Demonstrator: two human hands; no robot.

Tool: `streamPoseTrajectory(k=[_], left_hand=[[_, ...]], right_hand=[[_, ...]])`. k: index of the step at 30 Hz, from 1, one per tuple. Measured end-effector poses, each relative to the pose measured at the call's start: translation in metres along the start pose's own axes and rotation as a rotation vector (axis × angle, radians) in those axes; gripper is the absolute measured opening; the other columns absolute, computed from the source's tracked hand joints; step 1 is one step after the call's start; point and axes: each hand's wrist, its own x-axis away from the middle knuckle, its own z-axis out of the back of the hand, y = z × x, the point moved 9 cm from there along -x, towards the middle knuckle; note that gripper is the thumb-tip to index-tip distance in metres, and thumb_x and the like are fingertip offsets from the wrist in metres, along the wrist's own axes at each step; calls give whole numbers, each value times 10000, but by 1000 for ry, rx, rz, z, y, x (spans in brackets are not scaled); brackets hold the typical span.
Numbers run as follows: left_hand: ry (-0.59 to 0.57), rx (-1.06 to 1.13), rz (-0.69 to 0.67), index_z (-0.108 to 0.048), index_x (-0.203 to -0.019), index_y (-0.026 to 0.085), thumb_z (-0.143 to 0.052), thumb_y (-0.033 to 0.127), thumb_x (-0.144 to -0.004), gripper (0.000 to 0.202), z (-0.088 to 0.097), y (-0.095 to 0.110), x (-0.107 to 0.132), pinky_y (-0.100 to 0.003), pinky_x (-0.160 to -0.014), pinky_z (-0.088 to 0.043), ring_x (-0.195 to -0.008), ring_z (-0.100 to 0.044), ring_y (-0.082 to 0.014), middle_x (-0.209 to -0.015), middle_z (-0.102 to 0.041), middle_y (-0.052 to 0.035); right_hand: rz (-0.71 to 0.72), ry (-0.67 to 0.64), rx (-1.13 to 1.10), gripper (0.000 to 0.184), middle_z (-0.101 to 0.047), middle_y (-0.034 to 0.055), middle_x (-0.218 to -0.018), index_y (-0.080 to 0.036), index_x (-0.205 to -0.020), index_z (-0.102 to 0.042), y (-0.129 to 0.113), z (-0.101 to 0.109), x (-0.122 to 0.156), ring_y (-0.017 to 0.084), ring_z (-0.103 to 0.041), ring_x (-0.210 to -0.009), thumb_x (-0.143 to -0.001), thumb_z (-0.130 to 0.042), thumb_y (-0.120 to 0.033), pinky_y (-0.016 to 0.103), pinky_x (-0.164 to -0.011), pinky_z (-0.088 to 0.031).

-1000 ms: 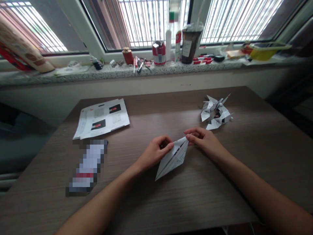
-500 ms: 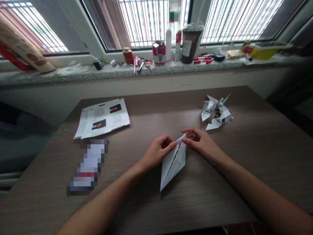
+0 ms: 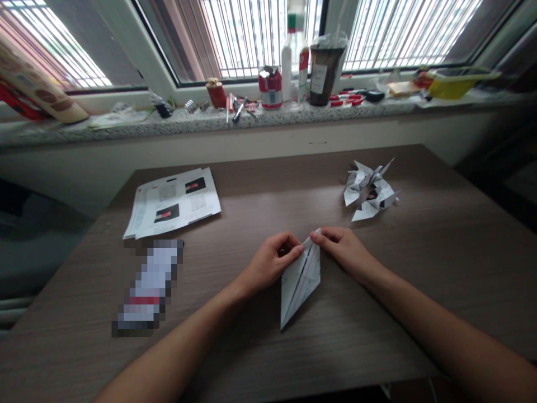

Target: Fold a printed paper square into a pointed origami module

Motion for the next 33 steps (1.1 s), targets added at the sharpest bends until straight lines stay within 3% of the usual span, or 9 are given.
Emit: streamPoseTrajectory(k=[5,11,18,25,33], left_hand=[[-3,-8,1,-655,-909,156,-586,423,-1002,291,1,1,0,-259,-710,-452,-790,-564,-164,-846,-628,-29],[27,11,17,-645,-877,154,-606,428,-983,297,3,2,1,-249,-682,-446,-754,-553,-154,-820,-621,-23],[81,10,25,-657,-881,159,-620,413,-963,270,7,-1,0,-255,-688,-459,-734,-566,-155,-800,-633,-17],[76,40,4,-687,-957,153,-586,438,-1002,305,5,3,1,-277,-751,-490,-818,-622,-179,-874,-685,-44],[110,66,-12,-692,-927,145,-651,412,-978,275,6,4,0,-265,-729,-488,-787,-622,-163,-843,-683,-34]], right_hand=[[6,13,-41,418,-672,24,-767,-181,-808,-740,3,0,-3,173,-580,-715,-931,-635,-566,304,-695,-458],[-53,-61,-276,508,-742,72,-860,-173,-949,-773,7,-7,-4,210,-688,-806,-965,-545,-627,371,-855,-537],[12,-37,-63,301,-728,33,-851,-196,-909,-728,-6,-1,-1,185,-670,-783,-917,-683,-493,318,-766,-536],[38,-61,68,303,-740,39,-832,-194,-878,-742,-16,-8,0,193,-678,-779,-929,-658,-480,327,-740,-540],[24,-22,-69,300,-753,52,-846,-186,-947,-762,-7,-5,0,182,-697,-751,-929,-678,-474,318,-722,-568]])
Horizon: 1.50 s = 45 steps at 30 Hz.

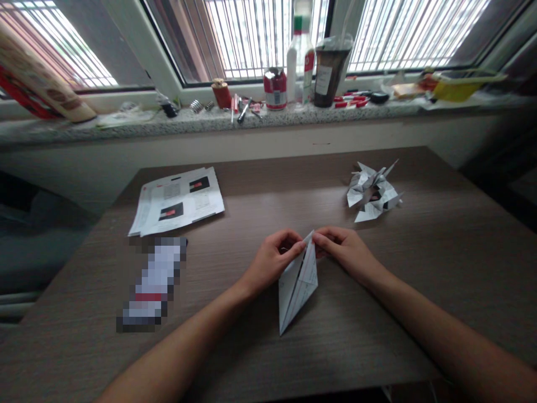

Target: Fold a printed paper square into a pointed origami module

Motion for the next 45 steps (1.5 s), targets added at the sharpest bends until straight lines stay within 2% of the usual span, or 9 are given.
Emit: streamPoseTrajectory(k=[5,16,28,33,38,42,45], left_hand=[[35,64,-9,-683,-1025,164,-654,381,-978,225,1,2,2,-290,-796,-508,-877,-655,-182,-957,-710,-52],[-32,248,118,-674,-987,151,-680,377,-958,227,-4,-8,3,-258,-736,-474,-806,-601,-150,-891,-672,-35],[16,162,65,-679,-896,142,-717,369,-923,232,1,-1,-1,-256,-723,-471,-757,-585,-140,-836,-658,-21],[21,74,12,-698,-919,144,-699,353,-942,210,1,5,0,-259,-727,-478,-778,-607,-152,-847,-679,-30],[7,64,-11,-686,-944,146,-671,357,-966,213,0,5,0,-260,-740,-486,-787,-602,-149,-861,-664,-28],[-66,68,10,-684,-1015,152,-656,379,-975,232,-5,-3,0,-267,-765,-488,-832,-611,-158,-915,-673,-35],[-133,39,38,-696,-986,150,-628,414,-990,273,-10,-8,0,-273,-769,-485,-841,-614,-166,-918,-684,-44]], right_hand=[[17,-2,3,281,-748,42,-808,-194,-930,-763,-1,-1,1,178,-694,-724,-922,-696,-466,309,-693,-565],[48,-31,122,269,-734,25,-785,-196,-895,-765,-2,-6,2,172,-676,-720,-938,-681,-448,287,-663,-532],[69,-34,133,260,-727,19,-797,-203,-897,-753,-4,-9,3,167,-661,-736,-954,-666,-442,278,-666,-508],[64,-20,122,298,-695,11,-782,-197,-880,-726,0,-10,3,156,-620,-706,-901,-732,-494,267,-630,-473],[78,-38,133,274,-648,-1,-735,-199,-890,-711,-3,-10,4,156,-582,-679,-944,-671,-464,270,-612,-446],[84,54,148,265,-634,-4,-757,-203,-858,-702,-8,2,3,160,-565,-705,-944,-655,-450,278,-640,-439],[71,133,117,283,-593,-15,-726,-208,-814,-669,-7,12,1,160,-544,-681,-943,-645,-459,277,-621,-427]])
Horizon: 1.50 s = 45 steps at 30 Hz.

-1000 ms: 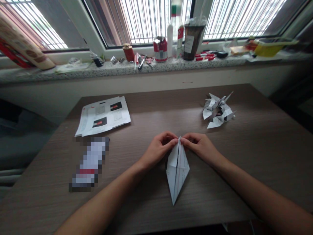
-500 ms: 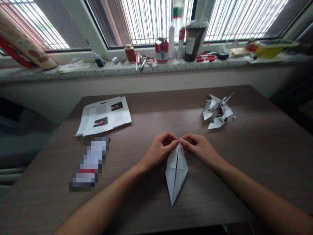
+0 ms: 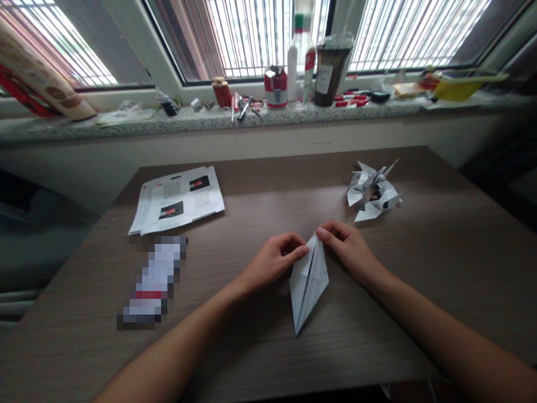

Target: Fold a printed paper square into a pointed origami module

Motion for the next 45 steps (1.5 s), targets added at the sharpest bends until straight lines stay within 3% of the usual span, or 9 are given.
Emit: streamPoseTrajectory(k=[3,6,10,14,23,30,36,40,45], left_hand=[[9,-11,11,-694,-932,146,-633,434,-984,298,1,-1,0,-274,-752,-480,-813,-606,-166,-887,-681,-44],[40,-18,7,-682,-887,147,-655,435,-967,300,2,1,1,-268,-730,-471,-782,-593,-160,-851,-671,-36],[42,-26,3,-681,-889,152,-662,435,-964,294,1,-1,2,-257,-715,-460,-776,-585,-153,-854,-669,-30],[28,-19,0,-678,-898,154,-673,424,-960,277,1,-4,2,-254,-716,-453,-783,-585,-148,-873,-674,-27],[22,-55,-9,-658,-890,152,-655,413,-975,274,1,-3,0,-258,-726,-452,-798,-585,-154,-881,-673,-34],[65,-103,-12,-702,-898,151,-647,414,-973,279,7,1,0,-268,-724,-482,-793,-629,-171,-864,-708,-44],[129,-266,-69,-724,-968,176,-624,370,-993,220,18,4,-1,-298,-773,-522,-826,-674,-190,-912,-736,-45],[230,-500,-213,-686,-1146,187,-592,261,-1012,181,22,24,6,-362,-907,-539,-1010,-661,-218,-1133,-677,-89],[51,-870,-338,-625,-1289,219,-575,276,-1030,270,-11,40,21,-470,-1012,-530,-1197,-596,-291,-1313,-618,-123]], right_hand=[[-18,19,-17,294,-595,-12,-735,-214,-833,-658,2,1,0,165,-545,-680,-943,-633,-485,278,-617,-434],[-17,-43,15,318,-642,7,-796,-211,-900,-685,2,-5,1,179,-569,-728,-921,-657,-527,284,-647,-452],[-53,-122,99,402,-601,-2,-671,-191,-769,-685,5,-12,3,163,-522,-642,-883,-690,-576,278,-574,-395],[-32,-141,87,448,-617,3,-672,-187,-751,-717,2,-11,2,159,-525,-636,-927,-628,-589,281,-583,-388],[-124,-187,-148,524,-714,40,-750,-186,-944,-800,16,-19,1,195,-650,-702,-985,-520,-627,325,-699,-518],[-109,-152,-138,470,-737,51,-844,-189,-924,-754,14,-11,-3,197,-686,-766,-955,-572,-620,329,-731,-559],[-80,-151,-53,340,-711,10,-757,-199,-927,-684,12,-7,-8,178,-679,-688,-864,-723,-531,321,-683,-563],[-63,-85,24,329,-692,13,-714,-176,-877,-687,19,5,-13,160,-652,-635,-875,-715,-504,291,-627,-534],[-31,-3,180,333,-672,10,-670,-177,-863,-686,22,24,-16,154,-611,-551,-921,-663,-505,274,-532,-478]])
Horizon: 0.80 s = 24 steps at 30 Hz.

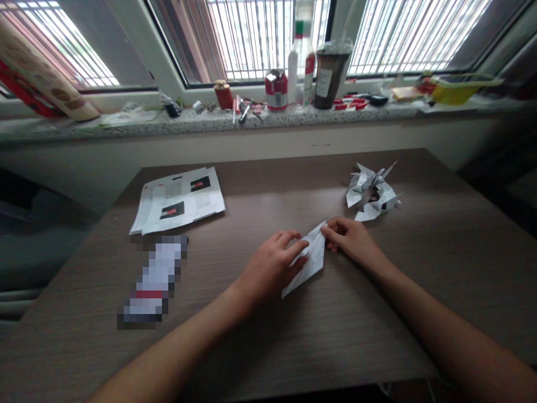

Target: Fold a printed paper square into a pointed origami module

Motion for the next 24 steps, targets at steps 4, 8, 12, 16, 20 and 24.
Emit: streamPoseTrajectory(k=[4,8,12,16,20,24], left_hand=[[-143,-115,-68,-525,-1430,225,-545,207,-1026,405,-22,13,16,-503,-1040,-534,-1285,-574,-314,-1458,-544,-154],[-178,-158,-80,-445,-1509,202,-494,134,-1032,484,-36,9,28,-472,-1136,-479,-1415,-489,-309,-1547,-485,-156],[-195,-166,-80,-394,-1552,187,-473,113,-1042,521,-42,6,33,-449,-1190,-428,-1479,-426,-290,-1596,-441,-155],[-193,-193,-80,-380,-1566,152,-437,116,-1058,512,-45,7,34,-430,-1214,-398,-1509,-383,-272,-1606,-431,-152],[-199,-196,-80,-368,-1581,153,-401,147,-1079,503,-47,8,37,-453,-1265,-307,-1525,-355,-250,-1630,-399,-125],[-235,-165,-88,-303,-1613,176,-378,188,-1093,525,-47,3,43,-438,-1286,-253,-1562,-267,-216,-1673,-308,-99]], right_hand=[[42,63,175,272,-702,26,-746,-190,-934,-697,-1,11,0,176,-637,-580,-922,-673,-461,299,-548,-496],[214,184,423,281,-735,78,-934,-192,-1130,-695,-23,23,5,240,-700,-798,-923,-690,-381,378,-738,-566],[518,-14,630,403,-629,138,-1413,-212,-1406,-598,-45,-4,22,294,-581,-1316,-1034,-537,-353,479,-1113,-458],[644,-286,766,605,-398,56,-1646,-298,-1624,-310,-32,-37,37,263,-355,-1525,-1054,-504,-366,524,-1288,-184],[623,-366,821,675,-304,21,-1679,-338,-1657,-147,-14,-45,39,238,-298,-1549,-1069,-476,-381,507,-1304,-133],[616,-375,840,702,-253,8,-1690,-343,-1660,-95,-12,-42,40,239,-279,-1553,-1070,-473,-387,483,-1307,-138]])
